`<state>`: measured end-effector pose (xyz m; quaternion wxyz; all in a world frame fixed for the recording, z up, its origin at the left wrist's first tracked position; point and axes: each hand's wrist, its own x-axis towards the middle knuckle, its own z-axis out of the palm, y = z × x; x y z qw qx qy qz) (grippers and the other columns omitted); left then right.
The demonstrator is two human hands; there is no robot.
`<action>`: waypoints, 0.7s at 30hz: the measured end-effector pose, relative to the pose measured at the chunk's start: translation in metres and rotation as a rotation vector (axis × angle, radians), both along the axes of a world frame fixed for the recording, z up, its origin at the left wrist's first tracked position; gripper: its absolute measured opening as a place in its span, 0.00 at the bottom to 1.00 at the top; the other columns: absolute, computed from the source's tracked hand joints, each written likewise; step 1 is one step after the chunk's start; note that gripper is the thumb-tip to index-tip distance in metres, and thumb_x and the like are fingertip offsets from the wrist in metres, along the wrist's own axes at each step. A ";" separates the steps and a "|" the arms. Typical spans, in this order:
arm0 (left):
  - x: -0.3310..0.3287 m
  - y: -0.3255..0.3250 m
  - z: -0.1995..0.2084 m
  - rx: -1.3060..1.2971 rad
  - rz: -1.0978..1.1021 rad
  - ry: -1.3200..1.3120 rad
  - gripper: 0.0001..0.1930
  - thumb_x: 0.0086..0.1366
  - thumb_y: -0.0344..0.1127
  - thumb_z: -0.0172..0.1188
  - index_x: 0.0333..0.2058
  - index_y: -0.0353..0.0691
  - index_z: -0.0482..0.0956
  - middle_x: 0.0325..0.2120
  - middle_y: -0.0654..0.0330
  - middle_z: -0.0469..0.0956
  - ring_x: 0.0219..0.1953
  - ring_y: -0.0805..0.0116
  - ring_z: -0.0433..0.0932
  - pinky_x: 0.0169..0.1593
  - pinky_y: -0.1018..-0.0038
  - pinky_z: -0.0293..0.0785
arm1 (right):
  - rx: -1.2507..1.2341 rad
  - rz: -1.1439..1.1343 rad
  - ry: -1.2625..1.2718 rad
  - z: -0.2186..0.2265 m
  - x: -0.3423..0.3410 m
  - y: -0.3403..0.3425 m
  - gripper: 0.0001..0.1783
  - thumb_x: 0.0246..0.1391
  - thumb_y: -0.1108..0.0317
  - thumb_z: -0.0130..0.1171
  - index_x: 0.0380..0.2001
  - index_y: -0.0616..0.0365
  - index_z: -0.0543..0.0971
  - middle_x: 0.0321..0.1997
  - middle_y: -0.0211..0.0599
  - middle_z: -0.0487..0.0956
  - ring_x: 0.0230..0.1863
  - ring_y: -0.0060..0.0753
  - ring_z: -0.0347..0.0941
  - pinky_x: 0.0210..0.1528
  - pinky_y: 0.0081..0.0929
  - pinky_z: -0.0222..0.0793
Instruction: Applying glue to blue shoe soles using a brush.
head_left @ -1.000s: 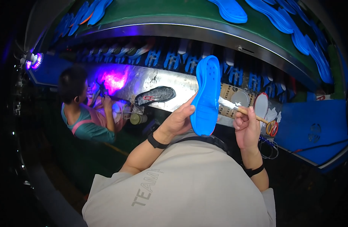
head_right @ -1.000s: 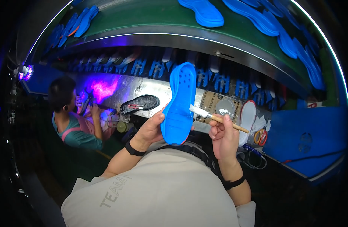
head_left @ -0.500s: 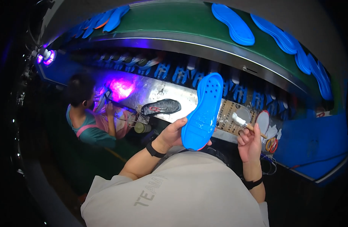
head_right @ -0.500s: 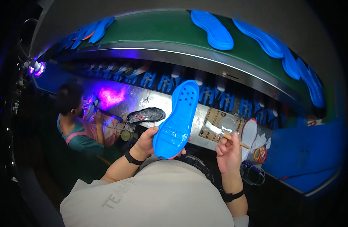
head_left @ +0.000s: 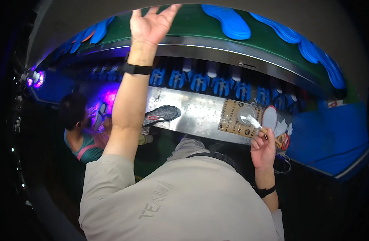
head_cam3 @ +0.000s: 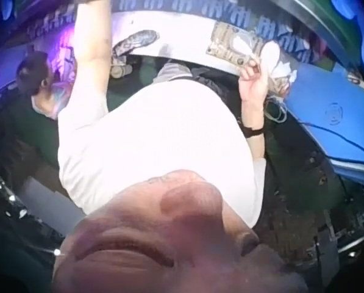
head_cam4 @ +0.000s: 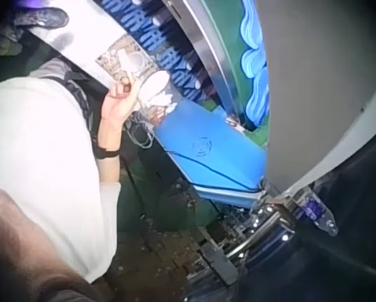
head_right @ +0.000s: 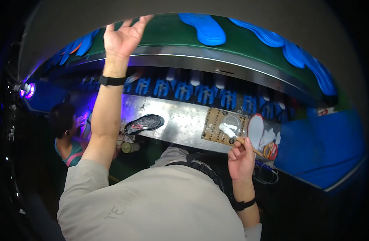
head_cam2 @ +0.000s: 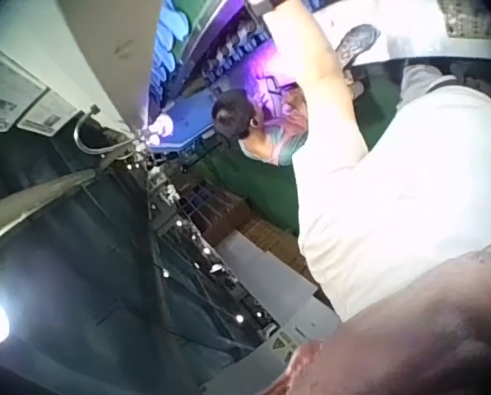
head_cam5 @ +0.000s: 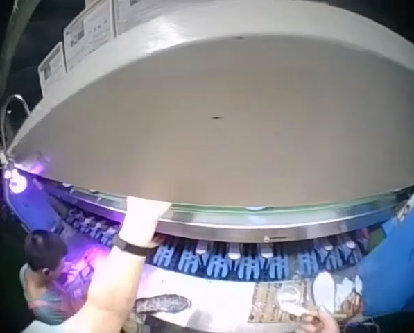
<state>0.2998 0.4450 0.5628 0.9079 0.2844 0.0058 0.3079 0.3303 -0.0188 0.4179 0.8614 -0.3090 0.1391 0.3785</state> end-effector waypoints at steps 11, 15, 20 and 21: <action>-0.047 -0.258 -0.123 0.413 -0.461 0.545 0.17 0.73 0.36 0.62 0.52 0.28 0.83 0.27 0.63 0.77 0.27 0.78 0.71 0.30 0.79 0.67 | 0.173 -0.002 0.157 0.005 -0.010 0.027 0.14 0.73 0.56 0.54 0.43 0.54 0.81 0.35 0.28 0.82 0.25 0.14 0.65 0.26 0.16 0.62; -0.055 -0.268 -0.120 0.237 -0.349 0.532 0.16 0.73 0.37 0.61 0.47 0.26 0.82 0.25 0.65 0.74 0.26 0.79 0.67 0.29 0.80 0.64 | 0.129 0.088 0.144 0.008 -0.021 0.037 0.19 0.73 0.52 0.53 0.44 0.58 0.80 0.34 0.27 0.79 0.26 0.13 0.66 0.24 0.14 0.60; -0.064 -0.255 -0.115 0.287 -0.162 0.585 0.11 0.73 0.36 0.62 0.38 0.32 0.85 0.21 0.68 0.73 0.24 0.82 0.67 0.28 0.80 0.64 | 0.135 0.738 0.046 0.035 -0.021 0.016 0.17 0.71 0.57 0.57 0.38 0.61 0.81 0.24 0.28 0.77 0.19 0.15 0.61 0.23 0.15 0.56; -0.067 -0.251 -0.112 0.395 -0.149 0.653 0.11 0.72 0.35 0.62 0.37 0.32 0.85 0.21 0.68 0.74 0.23 0.83 0.67 0.27 0.80 0.64 | -0.034 0.768 -0.130 0.042 -0.021 0.012 0.16 0.71 0.59 0.57 0.37 0.61 0.81 0.23 0.28 0.77 0.19 0.14 0.61 0.23 0.14 0.56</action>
